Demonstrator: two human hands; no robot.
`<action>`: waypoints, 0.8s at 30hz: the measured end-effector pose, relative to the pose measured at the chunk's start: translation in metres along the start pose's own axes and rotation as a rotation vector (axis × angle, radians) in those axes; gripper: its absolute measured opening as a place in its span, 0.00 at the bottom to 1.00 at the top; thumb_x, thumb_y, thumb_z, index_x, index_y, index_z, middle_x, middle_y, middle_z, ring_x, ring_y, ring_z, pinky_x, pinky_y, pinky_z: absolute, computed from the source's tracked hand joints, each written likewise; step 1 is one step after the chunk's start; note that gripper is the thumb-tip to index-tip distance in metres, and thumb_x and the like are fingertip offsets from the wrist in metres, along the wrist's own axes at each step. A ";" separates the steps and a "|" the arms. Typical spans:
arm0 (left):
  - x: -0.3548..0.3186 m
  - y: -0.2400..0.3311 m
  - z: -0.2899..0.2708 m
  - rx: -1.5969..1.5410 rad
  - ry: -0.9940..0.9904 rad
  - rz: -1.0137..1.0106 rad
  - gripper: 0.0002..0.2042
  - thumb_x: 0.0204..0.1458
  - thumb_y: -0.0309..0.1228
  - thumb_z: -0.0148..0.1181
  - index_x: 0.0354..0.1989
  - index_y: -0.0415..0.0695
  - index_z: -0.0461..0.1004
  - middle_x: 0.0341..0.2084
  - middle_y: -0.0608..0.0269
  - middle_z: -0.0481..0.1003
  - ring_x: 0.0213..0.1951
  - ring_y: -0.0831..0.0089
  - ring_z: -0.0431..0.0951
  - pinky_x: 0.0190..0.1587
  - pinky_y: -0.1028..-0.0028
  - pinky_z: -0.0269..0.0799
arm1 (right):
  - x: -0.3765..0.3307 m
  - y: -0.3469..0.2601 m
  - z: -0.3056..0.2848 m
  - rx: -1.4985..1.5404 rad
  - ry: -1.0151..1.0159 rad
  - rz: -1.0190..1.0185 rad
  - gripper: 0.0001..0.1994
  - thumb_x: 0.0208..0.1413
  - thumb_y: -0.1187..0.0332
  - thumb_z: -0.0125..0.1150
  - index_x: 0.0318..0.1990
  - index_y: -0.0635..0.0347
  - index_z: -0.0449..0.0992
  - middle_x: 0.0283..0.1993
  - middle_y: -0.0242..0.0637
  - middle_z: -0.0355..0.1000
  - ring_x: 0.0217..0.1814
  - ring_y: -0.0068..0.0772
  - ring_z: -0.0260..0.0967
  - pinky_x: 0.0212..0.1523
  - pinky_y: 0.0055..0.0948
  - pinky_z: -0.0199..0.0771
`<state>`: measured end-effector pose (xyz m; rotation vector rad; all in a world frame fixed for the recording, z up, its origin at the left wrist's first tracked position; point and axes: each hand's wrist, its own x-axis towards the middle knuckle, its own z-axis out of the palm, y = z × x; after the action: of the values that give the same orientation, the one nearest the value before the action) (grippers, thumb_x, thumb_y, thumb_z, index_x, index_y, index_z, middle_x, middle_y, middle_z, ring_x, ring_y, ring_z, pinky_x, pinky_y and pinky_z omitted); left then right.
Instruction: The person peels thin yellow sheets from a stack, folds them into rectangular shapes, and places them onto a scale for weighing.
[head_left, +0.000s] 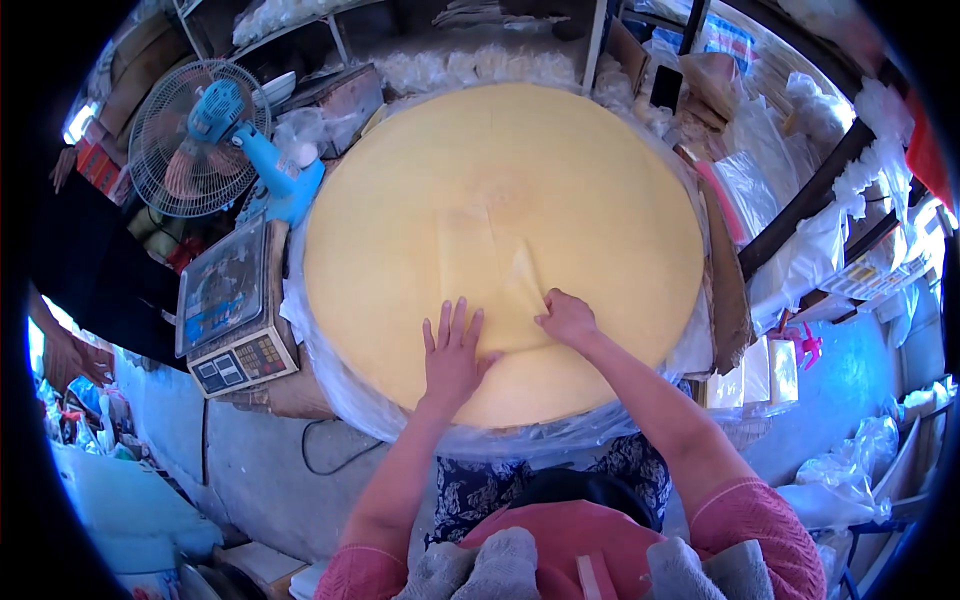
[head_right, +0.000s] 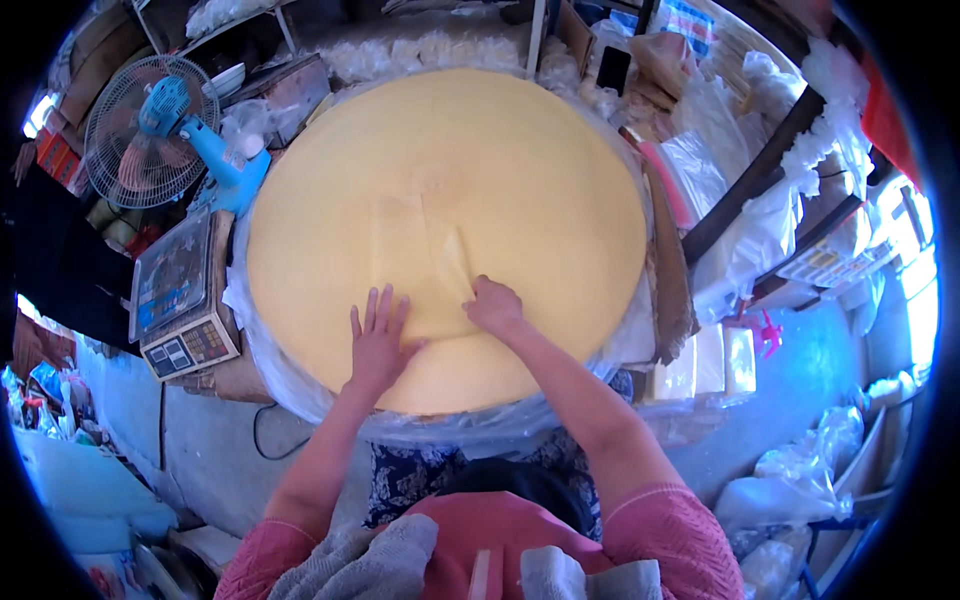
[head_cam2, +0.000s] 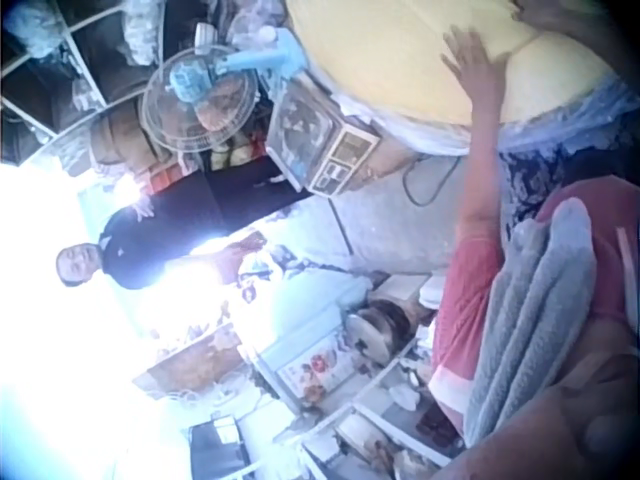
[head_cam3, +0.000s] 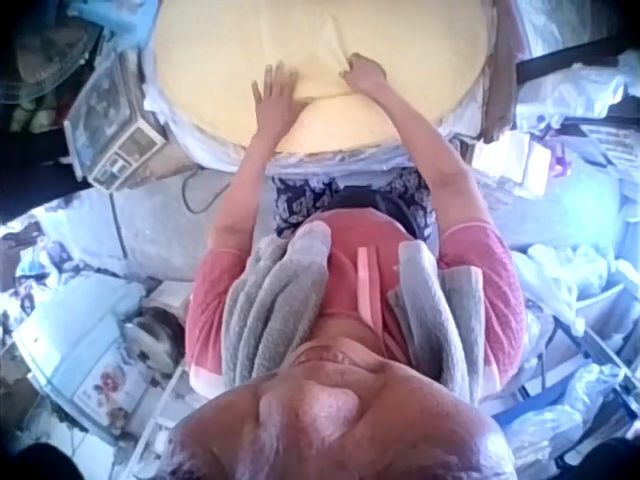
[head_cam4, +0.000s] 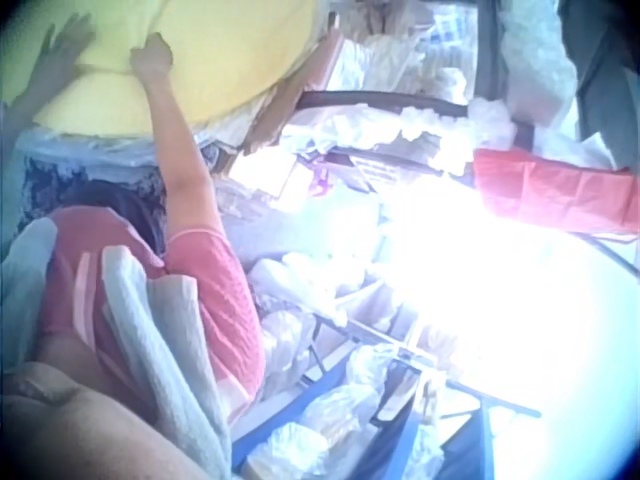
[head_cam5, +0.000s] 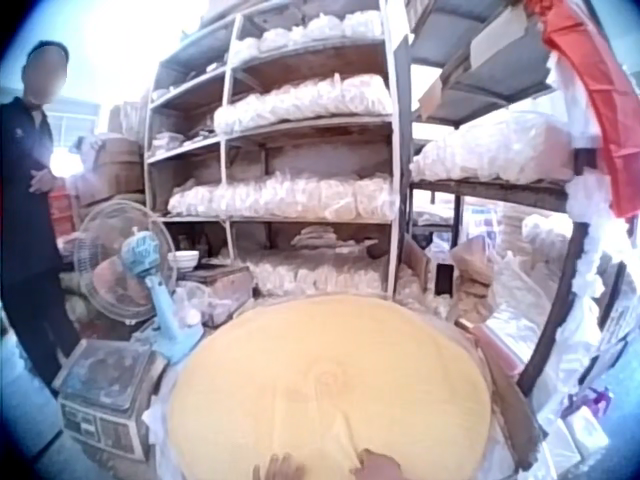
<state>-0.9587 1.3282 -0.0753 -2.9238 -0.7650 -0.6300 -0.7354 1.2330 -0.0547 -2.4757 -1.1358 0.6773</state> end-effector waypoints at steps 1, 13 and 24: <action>-0.006 -0.003 0.009 -0.062 -0.078 -0.018 0.35 0.53 0.55 0.56 0.65 0.48 0.60 0.68 0.48 0.53 0.69 0.48 0.49 0.66 0.42 0.46 | -0.003 -0.014 -0.004 -0.046 -0.030 0.016 0.21 0.52 0.55 0.62 0.49 0.56 0.70 0.48 0.44 0.74 0.50 0.48 0.73 0.51 0.44 0.72; 0.017 -0.012 0.000 -0.082 -0.199 0.121 0.37 0.44 0.46 0.65 0.64 0.45 0.62 0.62 0.36 0.58 0.63 0.39 0.59 0.67 0.50 0.51 | -0.001 0.006 0.031 -0.460 0.184 -0.605 0.40 0.59 0.35 0.42 0.71 0.53 0.51 0.75 0.49 0.42 0.78 0.55 0.33 0.72 0.60 0.34; -0.022 0.001 -0.059 -0.192 -0.684 0.119 0.27 0.50 0.31 0.54 0.63 0.52 0.66 0.59 0.44 0.66 0.59 0.48 0.68 0.63 0.61 0.61 | -0.081 0.038 -0.009 -0.309 -0.157 -0.906 0.34 0.49 0.72 0.58 0.67 0.47 0.61 0.71 0.39 0.57 0.75 0.43 0.48 0.71 0.50 0.49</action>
<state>-0.9977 1.3083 -0.0300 -3.3435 -0.5741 0.3582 -0.7529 1.1455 -0.0429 -1.7890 -2.3160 0.4282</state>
